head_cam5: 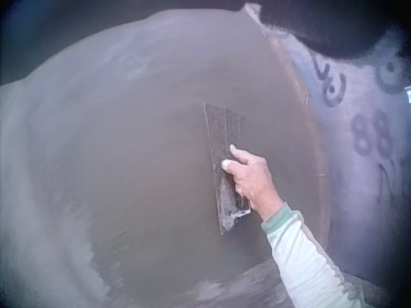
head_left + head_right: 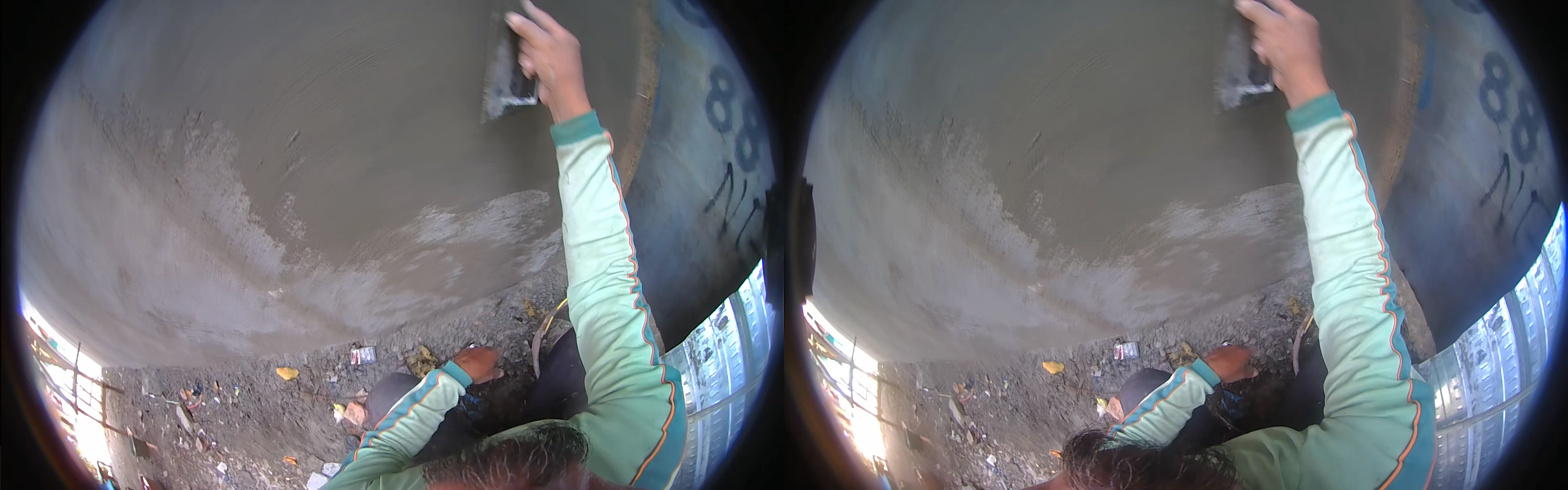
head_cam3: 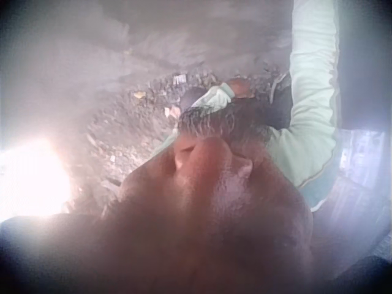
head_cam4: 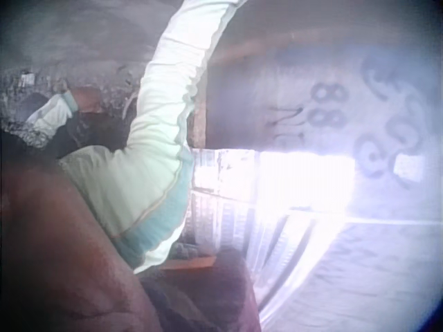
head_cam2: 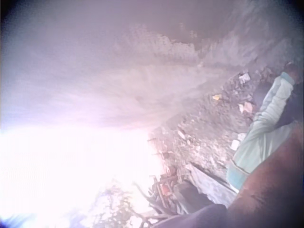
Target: The person scoops wet cement from a bucket using a trowel and applies it to a curved wall. They use a trowel to spread and smooth the cement across the surface, repeatedly dipping the tool into the bucket to gather more material.
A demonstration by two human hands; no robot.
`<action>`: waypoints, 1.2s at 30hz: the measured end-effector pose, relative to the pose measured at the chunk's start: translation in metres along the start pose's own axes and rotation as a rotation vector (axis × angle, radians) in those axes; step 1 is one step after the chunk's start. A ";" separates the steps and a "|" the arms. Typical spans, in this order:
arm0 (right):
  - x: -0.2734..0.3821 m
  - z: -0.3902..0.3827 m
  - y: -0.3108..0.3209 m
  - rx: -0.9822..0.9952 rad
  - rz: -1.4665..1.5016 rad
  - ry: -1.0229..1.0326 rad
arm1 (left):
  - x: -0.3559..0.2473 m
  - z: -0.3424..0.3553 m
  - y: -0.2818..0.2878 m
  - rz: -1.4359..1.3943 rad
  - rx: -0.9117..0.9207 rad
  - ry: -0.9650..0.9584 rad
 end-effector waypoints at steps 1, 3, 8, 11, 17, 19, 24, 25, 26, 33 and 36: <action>0.012 -0.006 -0.036 0.079 -0.091 0.055 | 0.002 -0.003 -0.002 -0.011 -0.044 -0.024; 0.034 -0.028 -0.105 0.228 -0.283 0.172 | 0.001 -0.007 -0.006 -0.013 -0.103 -0.071; 0.007 -0.157 -0.255 0.629 -0.625 0.321 | -0.012 -0.023 0.000 -0.013 -0.260 -0.175; -0.074 -0.257 -0.279 0.935 -0.903 0.355 | -0.022 -0.016 -0.003 0.030 -0.224 -0.024; -0.118 -0.248 -0.154 0.678 -0.748 0.476 | -0.009 -0.048 0.019 0.012 -0.157 0.003; -0.101 -0.187 -0.089 0.362 -0.596 0.481 | 0.007 -0.047 0.007 -0.011 -0.211 -0.047; -0.091 -0.068 0.015 -0.129 -0.378 0.271 | -0.010 -0.039 0.001 0.041 -0.140 -0.040; -0.096 -0.059 0.018 -0.184 -0.354 0.324 | -0.012 -0.033 -0.001 0.044 -0.115 -0.044; -0.094 -0.074 -0.005 -0.109 -0.389 0.326 | -0.010 -0.034 0.001 0.031 -0.095 -0.047; -0.154 -0.248 -0.132 0.473 -0.990 0.753 | -0.017 -0.011 0.007 0.027 0.013 -0.017; -0.116 -0.190 -0.111 0.038 -1.112 0.795 | -0.014 -0.012 0.011 -0.036 -0.138 -0.051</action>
Point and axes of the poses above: each hand's wrist, its own z-axis towards the middle knuckle, its own y-axis out of the back of the hand, x = y × z, the point moved 3 cm from there along z, towards the middle knuckle, and after that the axes turned 5 degrees about -y, right-handed, at the moved point
